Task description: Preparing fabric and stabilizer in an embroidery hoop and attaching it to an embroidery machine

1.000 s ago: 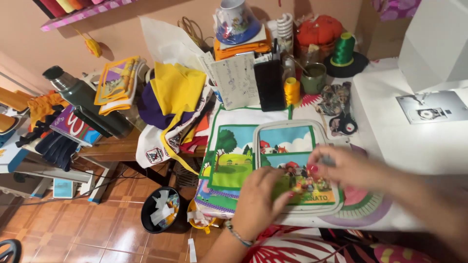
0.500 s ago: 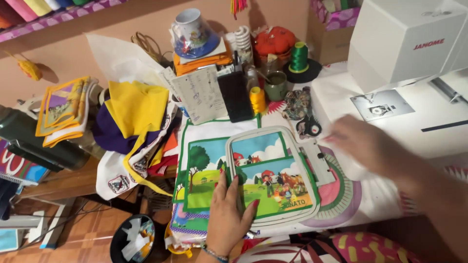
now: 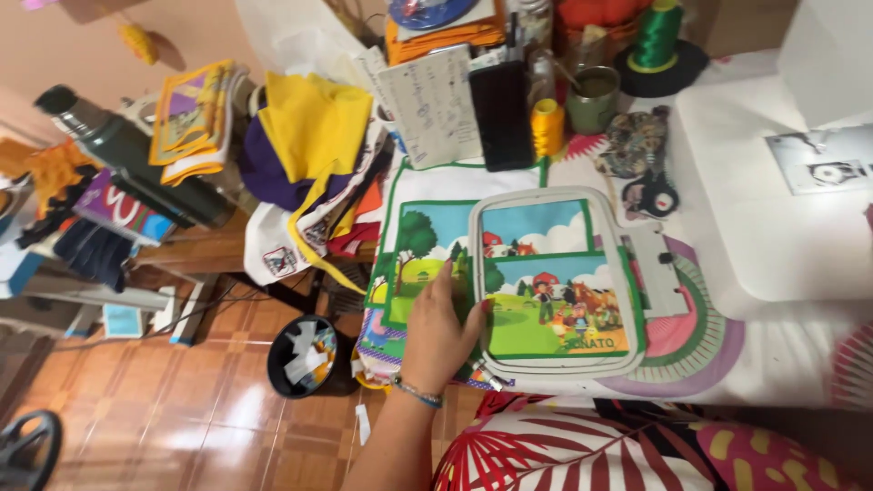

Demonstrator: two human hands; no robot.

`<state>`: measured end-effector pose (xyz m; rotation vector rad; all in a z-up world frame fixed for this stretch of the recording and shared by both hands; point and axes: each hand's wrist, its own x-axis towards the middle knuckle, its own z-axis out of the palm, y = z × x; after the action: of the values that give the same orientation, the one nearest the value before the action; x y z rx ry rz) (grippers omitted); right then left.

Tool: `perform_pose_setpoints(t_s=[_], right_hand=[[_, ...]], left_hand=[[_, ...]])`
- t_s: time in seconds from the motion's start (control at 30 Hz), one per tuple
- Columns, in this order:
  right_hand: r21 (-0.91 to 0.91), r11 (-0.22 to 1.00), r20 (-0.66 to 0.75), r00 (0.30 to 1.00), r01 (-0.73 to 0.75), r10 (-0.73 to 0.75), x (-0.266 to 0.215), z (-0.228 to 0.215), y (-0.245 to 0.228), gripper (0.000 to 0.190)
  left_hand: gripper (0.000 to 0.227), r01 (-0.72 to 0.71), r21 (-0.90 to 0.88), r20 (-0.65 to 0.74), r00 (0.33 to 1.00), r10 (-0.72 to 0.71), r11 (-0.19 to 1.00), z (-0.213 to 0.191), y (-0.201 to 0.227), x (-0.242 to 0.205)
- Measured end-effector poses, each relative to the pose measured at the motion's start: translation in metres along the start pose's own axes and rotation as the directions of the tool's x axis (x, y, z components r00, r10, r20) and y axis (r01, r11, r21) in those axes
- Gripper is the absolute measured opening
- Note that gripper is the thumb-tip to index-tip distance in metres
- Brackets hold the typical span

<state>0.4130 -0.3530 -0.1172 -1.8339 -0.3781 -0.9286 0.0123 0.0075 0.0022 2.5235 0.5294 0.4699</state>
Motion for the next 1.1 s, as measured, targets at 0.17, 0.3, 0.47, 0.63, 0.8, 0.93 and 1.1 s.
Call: perform_pose_setpoints(t_s=[0.17, 0.3, 0.47, 0.63, 0.8, 0.93, 1.1], right_hand=[[0.243, 0.922, 0.665, 0.639, 0.302, -0.385, -0.035, 0.011, -0.14, 0.041], [0.474, 0.801, 0.85, 0.049, 0.365, -0.525, -0.128, -0.037, -0.248, 0.044], [0.422, 0.832, 0.896, -0.025, 0.36, -0.443, -0.12, -0.026, -0.282, 0.034], [0.269, 0.908, 0.963, -0.108, 0.321, -0.247, -0.114, -0.021, -0.289, 0.027], [0.194, 0.896, 0.981, -0.106, 0.399, -0.165, -0.11, -0.017, -0.291, 0.03], [0.189, 0.89, 0.982, -0.057, 0.414, -0.182, -0.115, -0.015, -0.286, 0.04], [0.192, 0.877, 0.976, 0.01, 0.441, -0.218, -0.117, -0.011, -0.281, 0.042]], left_hand=[[0.068, 0.208, 0.189, 0.234, 0.94, -0.249, 0.96, -0.007, 0.017, 0.023], [0.066, 0.231, 0.053, 0.227, 0.945, -0.237, 0.972, -0.001, 0.008, 0.034], [0.069, 0.276, -0.157, 0.209, 0.948, -0.241, 0.948, 0.0, 0.0, 0.03], [0.018, 0.402, -0.661, 0.38, 0.907, -0.18, 0.634, -0.002, -0.012, 0.015], [0.049, 0.393, -0.772, 0.45, 0.893, -0.008, 0.499, 0.003, -0.004, -0.008], [0.07, 0.477, -0.739, 0.499, 0.862, -0.09, 0.476, 0.011, -0.01, -0.022], [0.043, 0.405, -0.786, 0.415, 0.906, -0.087, 0.466, 0.002, 0.008, -0.018]])
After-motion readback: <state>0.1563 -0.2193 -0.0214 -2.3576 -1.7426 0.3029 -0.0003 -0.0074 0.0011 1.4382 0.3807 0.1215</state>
